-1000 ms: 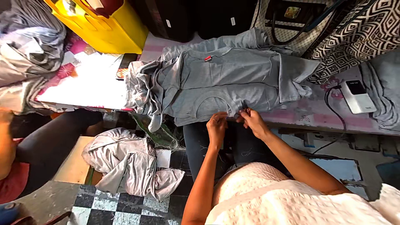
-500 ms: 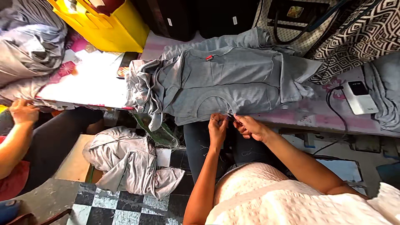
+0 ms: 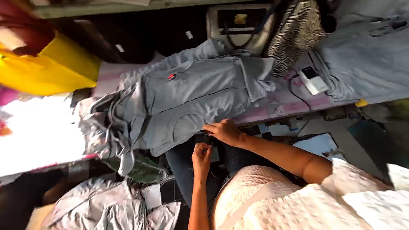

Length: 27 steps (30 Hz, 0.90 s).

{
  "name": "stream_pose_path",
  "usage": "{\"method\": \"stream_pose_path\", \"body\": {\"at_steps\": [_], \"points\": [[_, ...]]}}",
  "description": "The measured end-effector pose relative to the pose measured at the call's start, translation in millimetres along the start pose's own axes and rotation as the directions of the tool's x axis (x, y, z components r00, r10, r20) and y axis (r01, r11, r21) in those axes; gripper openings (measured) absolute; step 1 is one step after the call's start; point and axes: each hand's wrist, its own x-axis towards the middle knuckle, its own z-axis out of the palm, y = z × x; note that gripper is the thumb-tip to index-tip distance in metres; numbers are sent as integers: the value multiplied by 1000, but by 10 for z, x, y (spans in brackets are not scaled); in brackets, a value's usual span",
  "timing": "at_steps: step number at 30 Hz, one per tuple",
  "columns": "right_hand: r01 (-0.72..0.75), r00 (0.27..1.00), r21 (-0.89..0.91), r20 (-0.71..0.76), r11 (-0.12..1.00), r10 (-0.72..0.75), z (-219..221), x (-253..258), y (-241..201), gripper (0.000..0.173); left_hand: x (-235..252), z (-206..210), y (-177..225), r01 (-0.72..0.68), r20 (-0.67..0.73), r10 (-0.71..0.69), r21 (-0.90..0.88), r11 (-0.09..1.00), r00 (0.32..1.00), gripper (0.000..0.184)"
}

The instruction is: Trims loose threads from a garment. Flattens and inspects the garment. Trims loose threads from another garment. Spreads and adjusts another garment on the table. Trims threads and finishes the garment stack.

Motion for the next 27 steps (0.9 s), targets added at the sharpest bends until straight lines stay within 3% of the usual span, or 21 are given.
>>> {"method": "stream_pose_path", "body": {"at_steps": [3, 6, 9, 11, 13, 16, 19, 21, 23, 27], "points": [[3, 996, -36, -89, 999, -6, 69, 131, 73, 19, -113, -39, 15, 39, 155, -68, 184, 982, 986, 7], [-129, 991, 20, -33, 991, 129, -19, 225, 26, 25, -65, -142, 162, 96, 109, -130, 276, 956, 985, 8], [-138, 989, -17, 48, 990, 138, -32, 277, 51, 25, 147, -254, 339, 68, 25, -76, 243, 968, 997, 12], [-147, 988, 11, 52, 989, 146, -49, 283, 66, 22, 292, -328, 482, 65, 74, -90, 294, 954, 993, 14], [-249, 967, 177, 106, 952, 234, -122, 310, 80, 24, 401, -367, 589, 90, 130, -138, 319, 944, 982, 21], [-430, 902, 557, 236, 711, 360, -186, 349, 135, 29, 522, -253, 673, 106, -6, -106, 71, 992, 994, 38], [-537, 821, 781, 397, 318, 410, -190, 349, 121, 19, 609, -16, 737, 60, -194, -70, -57, 997, 978, 17], [-562, 784, 816, 475, 135, 400, -226, 349, 135, 15, 588, 96, 698, 34, -209, -57, -112, 993, 976, 13], [-548, 786, 832, 478, 86, 393, -234, 332, 157, 17, 492, 104, 624, 12, -183, -43, -170, 985, 982, 15], [-522, 795, 849, 449, 83, 407, -228, 272, 142, 16, 345, -56, 612, 112, -14, -116, -165, 980, 993, 18]]}}
